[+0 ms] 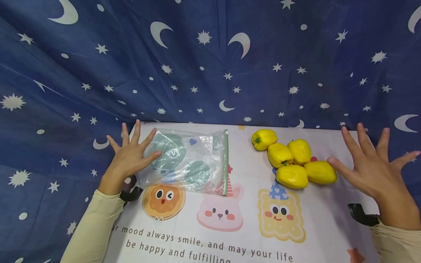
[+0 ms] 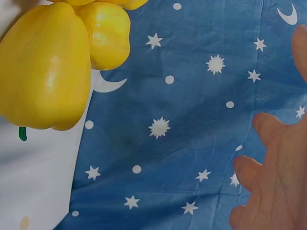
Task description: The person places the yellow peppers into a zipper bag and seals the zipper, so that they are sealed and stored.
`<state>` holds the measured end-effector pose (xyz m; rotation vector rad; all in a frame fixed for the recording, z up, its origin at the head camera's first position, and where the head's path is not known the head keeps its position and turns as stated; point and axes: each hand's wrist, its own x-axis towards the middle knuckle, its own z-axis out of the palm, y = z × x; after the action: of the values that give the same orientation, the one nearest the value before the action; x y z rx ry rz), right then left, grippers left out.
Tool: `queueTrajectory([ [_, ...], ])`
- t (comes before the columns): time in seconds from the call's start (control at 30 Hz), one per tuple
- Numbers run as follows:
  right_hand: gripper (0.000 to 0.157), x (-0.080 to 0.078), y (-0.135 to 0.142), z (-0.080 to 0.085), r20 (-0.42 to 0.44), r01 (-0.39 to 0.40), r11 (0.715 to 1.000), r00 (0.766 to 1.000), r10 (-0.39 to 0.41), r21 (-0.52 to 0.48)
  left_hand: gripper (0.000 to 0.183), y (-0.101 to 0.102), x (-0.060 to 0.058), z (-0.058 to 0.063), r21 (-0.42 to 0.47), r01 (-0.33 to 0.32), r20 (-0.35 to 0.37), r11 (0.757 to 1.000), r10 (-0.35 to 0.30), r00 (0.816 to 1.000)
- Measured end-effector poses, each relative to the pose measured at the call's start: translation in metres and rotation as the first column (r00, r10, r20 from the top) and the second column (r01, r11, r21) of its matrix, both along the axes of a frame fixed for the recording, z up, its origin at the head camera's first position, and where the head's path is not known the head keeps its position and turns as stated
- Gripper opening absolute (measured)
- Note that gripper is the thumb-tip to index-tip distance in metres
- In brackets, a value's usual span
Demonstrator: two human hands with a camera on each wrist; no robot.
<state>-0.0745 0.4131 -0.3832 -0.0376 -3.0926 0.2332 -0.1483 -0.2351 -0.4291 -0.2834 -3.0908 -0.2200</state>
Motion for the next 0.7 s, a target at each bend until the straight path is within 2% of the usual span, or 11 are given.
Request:
queueTrajectory([
  [0.27,0.098,-0.002,0.001,0.001,-0.002,-0.012,1.000,1.000,0.012,0.006,0.087,0.000,0.004,0.001,0.006,-0.013,0.011,1.000,0.013,1.000],
  [0.47,0.095,-0.001,-0.002,-0.003,-0.004,-0.035,0.999,0.999,0.034,-0.006,0.088,0.002,0.008,-0.003,-0.012,-0.018,0.015,1.000,0.018,1.000],
  [0.7,0.094,-0.004,-0.005,-0.006,-0.002,-0.058,0.998,0.998,0.058,0.029,0.087,0.015,0.010,-0.008,-0.012,0.004,0.017,1.000,-0.004,1.000],
])
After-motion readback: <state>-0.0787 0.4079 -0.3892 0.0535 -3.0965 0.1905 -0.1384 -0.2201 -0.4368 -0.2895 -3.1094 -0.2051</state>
